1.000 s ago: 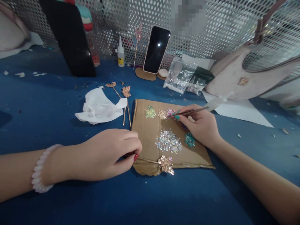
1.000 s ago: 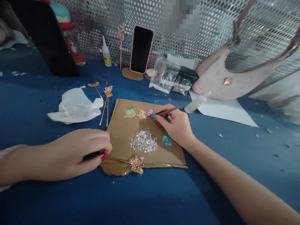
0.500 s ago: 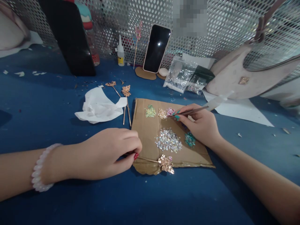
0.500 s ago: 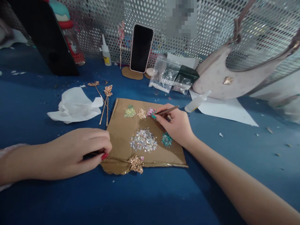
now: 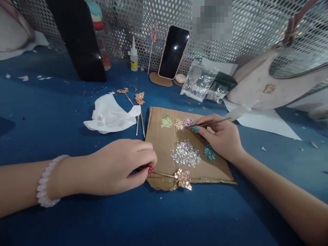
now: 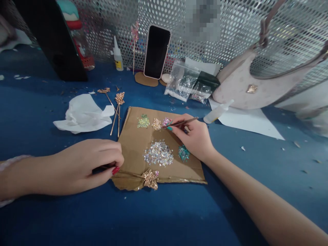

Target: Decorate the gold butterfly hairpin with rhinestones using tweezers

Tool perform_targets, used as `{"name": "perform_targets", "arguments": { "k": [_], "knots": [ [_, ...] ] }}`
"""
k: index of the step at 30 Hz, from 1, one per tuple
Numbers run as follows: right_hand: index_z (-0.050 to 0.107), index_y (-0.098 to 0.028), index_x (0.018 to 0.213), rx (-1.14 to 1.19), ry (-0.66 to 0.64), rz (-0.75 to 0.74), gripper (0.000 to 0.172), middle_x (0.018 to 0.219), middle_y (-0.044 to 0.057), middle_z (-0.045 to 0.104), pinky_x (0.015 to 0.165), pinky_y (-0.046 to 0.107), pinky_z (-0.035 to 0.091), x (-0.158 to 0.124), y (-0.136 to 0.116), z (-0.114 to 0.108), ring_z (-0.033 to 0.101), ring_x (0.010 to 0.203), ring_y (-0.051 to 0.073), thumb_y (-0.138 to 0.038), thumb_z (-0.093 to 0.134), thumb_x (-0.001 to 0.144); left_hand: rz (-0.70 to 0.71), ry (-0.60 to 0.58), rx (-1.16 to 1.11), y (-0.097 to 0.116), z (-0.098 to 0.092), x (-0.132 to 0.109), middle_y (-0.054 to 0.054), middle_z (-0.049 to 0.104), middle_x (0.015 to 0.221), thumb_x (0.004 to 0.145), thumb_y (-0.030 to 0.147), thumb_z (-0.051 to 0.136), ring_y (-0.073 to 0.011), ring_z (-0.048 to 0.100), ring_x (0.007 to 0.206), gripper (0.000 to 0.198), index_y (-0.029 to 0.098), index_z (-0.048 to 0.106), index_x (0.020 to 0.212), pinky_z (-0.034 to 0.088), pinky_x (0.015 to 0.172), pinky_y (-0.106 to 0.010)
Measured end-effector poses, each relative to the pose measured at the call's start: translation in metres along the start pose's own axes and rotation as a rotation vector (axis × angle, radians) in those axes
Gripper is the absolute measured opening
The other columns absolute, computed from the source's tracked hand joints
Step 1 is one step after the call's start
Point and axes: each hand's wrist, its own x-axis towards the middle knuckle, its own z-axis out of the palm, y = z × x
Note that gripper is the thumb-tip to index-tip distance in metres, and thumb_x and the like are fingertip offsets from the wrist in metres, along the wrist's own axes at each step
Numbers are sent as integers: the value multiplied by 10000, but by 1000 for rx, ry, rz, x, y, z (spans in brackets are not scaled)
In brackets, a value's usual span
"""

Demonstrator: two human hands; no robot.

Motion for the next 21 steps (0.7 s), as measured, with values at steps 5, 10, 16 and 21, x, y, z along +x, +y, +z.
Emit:
{"name": "perform_targets", "arguments": {
  "k": [5,10,16,21],
  "knots": [
    [623,-218,759,-5,-15,3,35,772,8,666,580,286,527,1,0,0,630,650,147,-195,597,754,8,15,-2,0,0,0,25,491,728,805,99,427,-102,431,615,101,182,462,761,299,561,-224],
    [615,-227,749,-29,-29,7,39,791,15,670,569,287,524,1,0,0,632,666,153,-195,592,753,11,15,-4,1,0,1,22,498,727,799,94,427,-103,434,609,104,183,467,761,300,554,-224],
    [612,-229,753,-30,-35,3,52,792,17,671,565,286,519,0,-2,-2,633,671,155,-190,577,757,9,18,-1,1,0,1,21,499,726,800,95,429,-104,436,614,103,181,465,757,304,557,-225],
    [614,-227,760,-13,-36,13,36,793,15,670,533,281,501,0,-1,-2,620,626,145,-216,580,763,21,17,7,-1,0,0,20,495,739,808,102,425,-104,433,619,96,182,462,770,306,564,-230]
  ]
}}
